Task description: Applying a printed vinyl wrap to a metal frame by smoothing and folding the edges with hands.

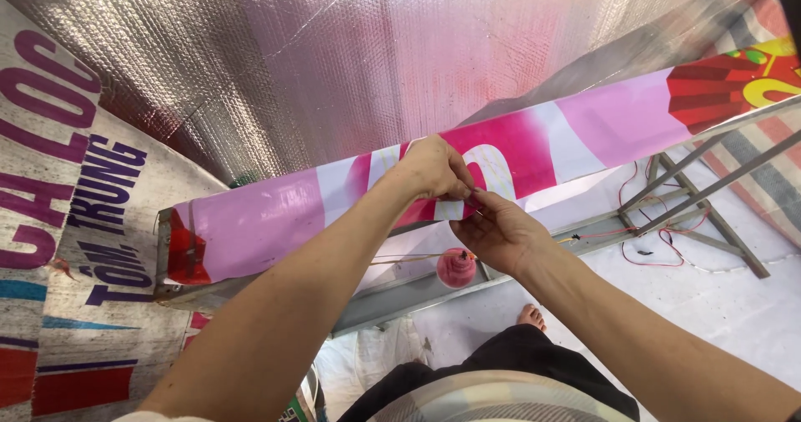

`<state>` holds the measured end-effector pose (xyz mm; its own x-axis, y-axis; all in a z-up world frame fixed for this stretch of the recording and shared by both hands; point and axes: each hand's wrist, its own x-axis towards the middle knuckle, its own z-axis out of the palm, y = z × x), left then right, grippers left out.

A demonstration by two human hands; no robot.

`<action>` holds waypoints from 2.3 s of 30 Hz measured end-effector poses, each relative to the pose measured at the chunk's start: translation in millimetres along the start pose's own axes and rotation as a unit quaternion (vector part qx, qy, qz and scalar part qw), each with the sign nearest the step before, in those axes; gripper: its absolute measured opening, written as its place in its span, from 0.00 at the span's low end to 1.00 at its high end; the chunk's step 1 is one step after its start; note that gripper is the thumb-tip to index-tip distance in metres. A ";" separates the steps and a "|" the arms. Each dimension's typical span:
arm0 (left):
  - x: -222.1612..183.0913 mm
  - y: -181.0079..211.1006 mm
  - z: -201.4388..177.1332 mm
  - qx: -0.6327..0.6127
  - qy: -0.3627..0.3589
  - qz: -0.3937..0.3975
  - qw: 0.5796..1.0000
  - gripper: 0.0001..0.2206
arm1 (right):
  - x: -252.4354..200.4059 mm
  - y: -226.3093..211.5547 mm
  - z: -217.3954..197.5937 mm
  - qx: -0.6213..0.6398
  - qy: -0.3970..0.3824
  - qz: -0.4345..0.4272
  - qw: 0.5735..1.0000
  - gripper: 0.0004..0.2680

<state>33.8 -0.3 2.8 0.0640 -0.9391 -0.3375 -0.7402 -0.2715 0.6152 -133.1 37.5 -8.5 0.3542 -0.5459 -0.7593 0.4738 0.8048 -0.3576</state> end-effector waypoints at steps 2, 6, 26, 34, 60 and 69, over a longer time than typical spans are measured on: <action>0.7 -4.0 -2.3 -0.007 -0.006 -0.001 1.000 0.13 | 12.5 1.7 -0.4 -0.006 -0.002 0.001 1.000 0.10; 5.6 -11.8 -7.8 -0.011 -0.022 0.008 1.000 0.13 | 20.7 4.5 9.9 -0.023 -0.010 -0.015 1.000 0.10; 14.9 -50.9 -22.2 -0.013 -0.065 0.027 0.997 0.11 | 51.8 51.6 30.8 -0.078 0.053 -0.193 0.977 0.18; 4.1 -41.1 -37.6 -0.222 -0.149 -0.007 0.964 0.14 | 37.9 57.2 42.2 -0.053 0.061 -0.221 0.972 0.19; -18.5 -53.4 -24.1 -0.056 -0.011 0.121 0.991 0.09 | 71.0 64.1 -1.7 -0.111 0.004 -0.179 0.977 0.22; -12.4 -50.2 -24.9 -0.046 -0.026 0.075 0.996 0.09 | 35.6 63.0 20.8 -0.063 -0.022 -0.169 0.983 0.22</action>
<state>86.9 19.7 -6.2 -0.0797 -0.9590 -0.2720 -0.6736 -0.1493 0.7239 -73.8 63.9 -46.8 0.2298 -0.7948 -0.5617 0.4677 0.5963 -0.6524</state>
